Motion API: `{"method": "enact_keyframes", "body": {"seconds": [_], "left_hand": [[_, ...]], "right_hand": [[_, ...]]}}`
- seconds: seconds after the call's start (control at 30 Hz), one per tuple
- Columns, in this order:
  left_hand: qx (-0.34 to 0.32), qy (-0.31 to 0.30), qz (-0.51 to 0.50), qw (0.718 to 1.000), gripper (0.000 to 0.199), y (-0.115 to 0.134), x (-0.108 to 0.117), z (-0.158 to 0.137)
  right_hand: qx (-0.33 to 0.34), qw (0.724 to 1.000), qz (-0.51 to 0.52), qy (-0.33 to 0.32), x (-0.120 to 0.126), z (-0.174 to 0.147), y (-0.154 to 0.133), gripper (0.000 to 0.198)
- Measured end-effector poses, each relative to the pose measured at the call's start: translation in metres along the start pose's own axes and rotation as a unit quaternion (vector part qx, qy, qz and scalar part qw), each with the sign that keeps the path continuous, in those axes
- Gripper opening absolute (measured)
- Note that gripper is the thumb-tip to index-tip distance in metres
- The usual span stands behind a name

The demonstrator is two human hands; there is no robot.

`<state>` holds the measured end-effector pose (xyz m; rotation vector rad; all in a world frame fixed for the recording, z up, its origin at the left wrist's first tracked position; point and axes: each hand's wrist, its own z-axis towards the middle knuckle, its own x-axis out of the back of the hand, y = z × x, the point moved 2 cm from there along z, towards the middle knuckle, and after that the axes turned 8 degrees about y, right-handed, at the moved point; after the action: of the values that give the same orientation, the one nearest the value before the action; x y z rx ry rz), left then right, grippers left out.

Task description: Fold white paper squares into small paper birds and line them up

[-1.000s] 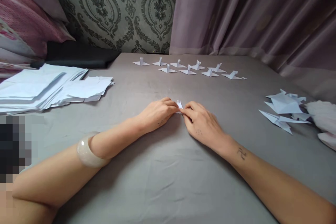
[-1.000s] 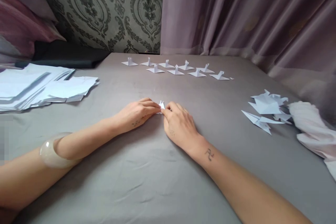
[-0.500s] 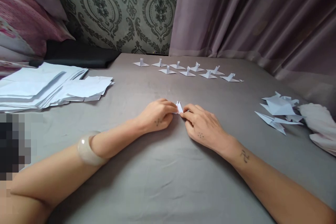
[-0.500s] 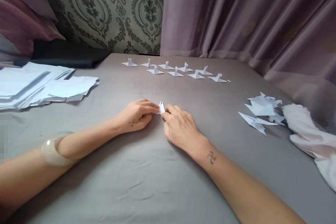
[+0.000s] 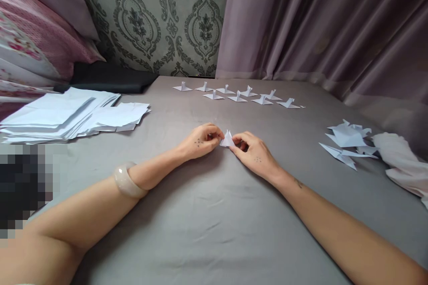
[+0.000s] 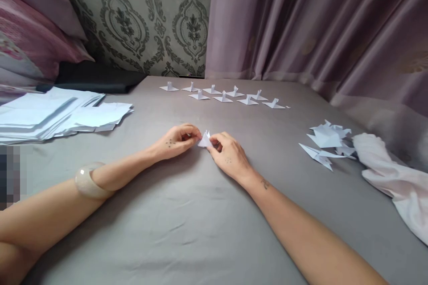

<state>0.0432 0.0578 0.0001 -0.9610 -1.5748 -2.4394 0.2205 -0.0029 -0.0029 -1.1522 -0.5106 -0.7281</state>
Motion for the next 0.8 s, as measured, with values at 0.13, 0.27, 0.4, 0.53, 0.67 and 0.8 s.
{"method": "enact_keyframes", "body": {"seconds": [0.13,0.27,0.4,0.53,0.67,0.8], "left_hand": [[0.015,-0.001,0.0,1.0,0.021,0.003,0.002,-0.002],[-0.031,0.007,0.032,0.999,0.018,0.01,0.004,-0.006],[-0.128,0.026,0.06,0.99,0.015,0.019,0.005,-0.01],[-0.195,0.041,0.082,0.977,0.023,0.024,0.006,-0.014],[-0.208,-0.007,0.104,0.973,0.028,0.021,-0.001,-0.015],[-0.152,-0.025,0.119,0.981,0.011,0.011,-0.007,-0.009]], "right_hand": [[0.06,0.996,-0.06,-0.007,0.002,-0.009,-0.007,0.022],[0.103,0.985,-0.134,-0.019,0.005,-0.015,-0.014,0.027],[0.123,0.979,-0.161,-0.03,0.007,-0.016,-0.016,0.03],[0.116,0.981,-0.154,-0.036,0.006,-0.015,-0.015,0.03],[0.117,0.982,-0.146,-0.035,0.006,-0.016,-0.015,0.031],[0.099,0.989,-0.107,-0.033,0.007,-0.014,-0.013,0.029]]}}
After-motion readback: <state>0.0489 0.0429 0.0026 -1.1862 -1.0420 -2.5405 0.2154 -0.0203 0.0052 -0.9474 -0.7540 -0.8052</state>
